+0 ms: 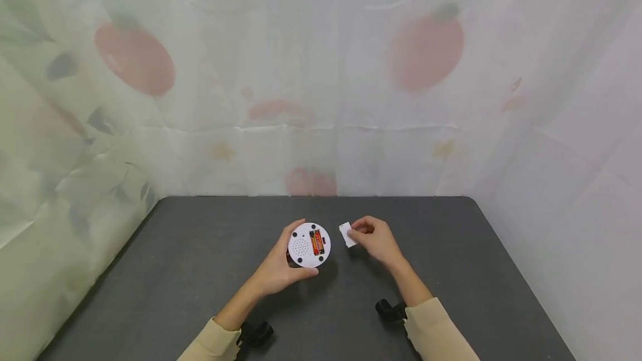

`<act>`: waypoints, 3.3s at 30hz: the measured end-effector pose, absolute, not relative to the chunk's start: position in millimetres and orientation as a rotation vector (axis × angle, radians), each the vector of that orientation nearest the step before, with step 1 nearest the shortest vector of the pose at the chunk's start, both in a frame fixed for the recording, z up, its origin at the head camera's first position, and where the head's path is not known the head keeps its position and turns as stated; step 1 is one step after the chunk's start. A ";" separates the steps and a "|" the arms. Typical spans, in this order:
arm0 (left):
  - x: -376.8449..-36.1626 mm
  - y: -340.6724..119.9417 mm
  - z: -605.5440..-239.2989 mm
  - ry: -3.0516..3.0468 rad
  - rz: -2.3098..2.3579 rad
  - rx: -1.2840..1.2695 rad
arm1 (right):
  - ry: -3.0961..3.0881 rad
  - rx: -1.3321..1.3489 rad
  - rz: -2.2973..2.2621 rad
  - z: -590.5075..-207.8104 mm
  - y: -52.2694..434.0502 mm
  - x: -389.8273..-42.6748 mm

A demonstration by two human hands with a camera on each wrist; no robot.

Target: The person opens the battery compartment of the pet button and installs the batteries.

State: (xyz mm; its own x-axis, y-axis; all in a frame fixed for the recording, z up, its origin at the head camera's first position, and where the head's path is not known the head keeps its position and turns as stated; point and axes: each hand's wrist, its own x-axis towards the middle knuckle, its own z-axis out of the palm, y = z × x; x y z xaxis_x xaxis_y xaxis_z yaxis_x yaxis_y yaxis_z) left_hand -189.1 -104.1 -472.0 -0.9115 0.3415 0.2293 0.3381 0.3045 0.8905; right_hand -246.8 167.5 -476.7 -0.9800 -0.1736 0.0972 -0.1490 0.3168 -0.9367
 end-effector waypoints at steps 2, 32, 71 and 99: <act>-188.7 -102.9 -471.3 2.544 1.723 0.641 | 2.520 -0.305 -1.824 -474.0 167.0 -244.5; -189.8 -103.6 -473.5 2.558 1.704 0.670 | 2.374 -0.360 -2.109 -431.6 146.7 -214.2; -188.1 -106.0 -471.5 2.577 1.691 0.699 | 2.483 -0.425 -2.015 -441.1 106.9 -199.0; -187.4 -104.8 -471.8 2.629 1.639 0.668 | 2.744 -0.447 -1.783 -439.6 101.9 -196.5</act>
